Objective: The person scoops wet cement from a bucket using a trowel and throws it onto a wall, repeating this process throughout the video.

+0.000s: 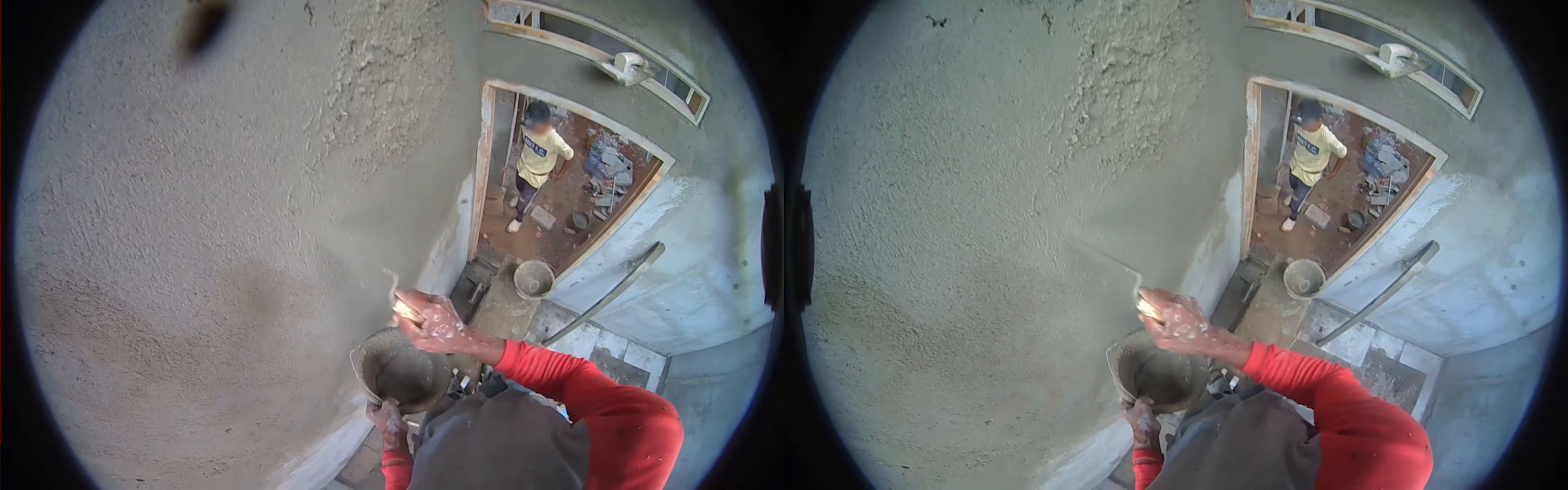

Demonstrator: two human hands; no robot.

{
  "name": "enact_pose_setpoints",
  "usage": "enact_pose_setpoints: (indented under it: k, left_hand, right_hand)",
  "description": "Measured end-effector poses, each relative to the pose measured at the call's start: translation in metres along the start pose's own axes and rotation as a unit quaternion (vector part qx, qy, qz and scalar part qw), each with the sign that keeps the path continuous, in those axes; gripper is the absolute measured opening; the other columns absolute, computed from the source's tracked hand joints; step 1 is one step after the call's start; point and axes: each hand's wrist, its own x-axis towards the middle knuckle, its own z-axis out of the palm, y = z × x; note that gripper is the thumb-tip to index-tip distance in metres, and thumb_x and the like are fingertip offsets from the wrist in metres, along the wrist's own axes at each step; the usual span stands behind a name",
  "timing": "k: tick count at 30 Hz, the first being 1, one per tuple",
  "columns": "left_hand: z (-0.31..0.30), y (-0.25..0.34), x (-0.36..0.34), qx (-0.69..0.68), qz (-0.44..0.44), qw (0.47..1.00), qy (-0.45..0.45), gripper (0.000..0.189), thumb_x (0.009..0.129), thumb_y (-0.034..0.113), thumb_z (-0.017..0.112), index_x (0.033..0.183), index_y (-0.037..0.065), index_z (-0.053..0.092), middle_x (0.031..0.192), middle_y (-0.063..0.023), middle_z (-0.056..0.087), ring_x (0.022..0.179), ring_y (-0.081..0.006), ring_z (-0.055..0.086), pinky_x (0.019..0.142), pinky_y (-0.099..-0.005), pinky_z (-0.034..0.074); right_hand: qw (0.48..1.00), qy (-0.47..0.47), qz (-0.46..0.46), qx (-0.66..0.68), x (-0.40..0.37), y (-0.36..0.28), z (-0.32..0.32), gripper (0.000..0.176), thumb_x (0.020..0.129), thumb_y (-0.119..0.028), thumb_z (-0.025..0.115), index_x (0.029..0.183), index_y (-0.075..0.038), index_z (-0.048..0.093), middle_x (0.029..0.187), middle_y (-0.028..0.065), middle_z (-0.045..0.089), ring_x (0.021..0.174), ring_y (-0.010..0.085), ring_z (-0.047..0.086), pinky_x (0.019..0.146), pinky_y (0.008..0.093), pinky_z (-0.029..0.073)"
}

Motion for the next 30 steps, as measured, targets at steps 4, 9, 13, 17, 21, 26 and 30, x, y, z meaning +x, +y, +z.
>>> enact_pose_setpoints:
  k: [4, 9, 13, 17, 21, 26, 30]
  left_hand:
    - [0.028, 0.001, 0.010, 0.069, 0.022, 0.994, -0.077, 0.052, 0.077, -0.009, 0.054, 0.126, -0.004, 0.069, 0.116, -0.0075, 0.073, 0.102, -0.0193, 0.068, 0.090, -0.0315, 0.054]
    - [0.089, 0.013, 0.025, 0.212, 0.100, 0.947, -0.221, 0.048, 0.084, -0.009, 0.054, 0.130, -0.005, 0.068, 0.122, -0.0089, 0.075, 0.110, -0.0162, 0.069, 0.099, -0.0323, 0.052]
    - [0.126, 0.033, 0.026, 0.293, 0.073, 0.918, -0.257, 0.047, 0.085, -0.008, 0.055, 0.130, -0.005, 0.067, 0.116, -0.0081, 0.077, 0.105, -0.0156, 0.070, 0.095, -0.0310, 0.054]
    - [0.175, 0.038, 0.019, 0.180, 0.062, 0.941, -0.281, 0.049, 0.084, -0.009, 0.056, 0.132, -0.005, 0.066, 0.117, -0.0091, 0.076, 0.105, -0.0152, 0.069, 0.095, -0.0306, 0.054]
    - [0.186, 0.034, 0.008, 0.140, 0.034, 0.944, -0.295, 0.051, 0.083, -0.009, 0.057, 0.134, -0.005, 0.064, 0.121, -0.0108, 0.075, 0.106, -0.0154, 0.069, 0.096, -0.0305, 0.054]
    - [0.186, 0.029, 0.006, 0.108, -0.019, 0.963, -0.247, 0.052, 0.082, -0.005, 0.061, 0.134, -0.003, 0.065, 0.115, -0.0073, 0.073, 0.099, -0.0159, 0.068, 0.092, -0.0308, 0.055]
    - [0.153, -0.012, 0.023, 0.042, -0.085, 0.981, -0.167, 0.056, 0.079, -0.005, 0.064, 0.135, 0.001, 0.064, 0.113, -0.0037, 0.070, 0.097, -0.0154, 0.065, 0.085, -0.0302, 0.054]
  right_hand:
    - [0.914, -0.384, 0.062, -0.113, -0.107, 0.108, -0.013, 0.036, 0.088, -0.027, 0.070, 0.118, -0.008, 0.066, 0.097, 0.0182, 0.072, 0.090, 0.0433, 0.071, 0.081, 0.0547, 0.057]
    - [0.965, -0.208, -0.125, -0.098, -0.171, 0.171, 0.015, 0.031, 0.085, -0.033, 0.073, 0.105, -0.010, 0.067, 0.096, 0.0159, 0.069, 0.096, 0.0392, 0.070, 0.081, 0.0511, 0.056]
    - [0.918, -0.350, 0.081, -0.166, -0.131, 0.169, -0.055, 0.035, 0.088, -0.029, 0.074, 0.118, -0.013, 0.069, 0.103, 0.0091, 0.070, 0.093, 0.0315, 0.069, 0.080, 0.0466, 0.056]
    - [0.976, -0.207, -0.049, -0.044, -0.162, 0.202, -0.059, 0.039, 0.095, -0.027, 0.073, 0.128, -0.007, 0.069, 0.086, 0.0045, 0.068, 0.070, 0.0216, 0.065, 0.065, 0.0389, 0.054]
    - [0.792, -0.295, 0.479, 0.238, -0.136, 0.113, -0.075, 0.046, 0.097, -0.037, 0.077, 0.117, 0.004, 0.070, 0.070, 0.0037, 0.062, 0.048, 0.0107, 0.055, 0.045, 0.0268, 0.045]
    - [0.740, -0.194, 0.490, 0.419, -0.151, 0.097, -0.096, 0.037, 0.098, -0.033, 0.075, 0.112, 0.001, 0.070, 0.073, 0.0045, 0.065, 0.047, 0.0104, 0.057, 0.043, 0.0248, 0.044]
    - [0.691, -0.076, 0.476, 0.539, -0.142, 0.069, -0.108, 0.031, 0.099, -0.019, 0.065, 0.122, 0.002, 0.068, 0.078, 0.0093, 0.068, 0.046, 0.0121, 0.058, 0.042, 0.0261, 0.045]
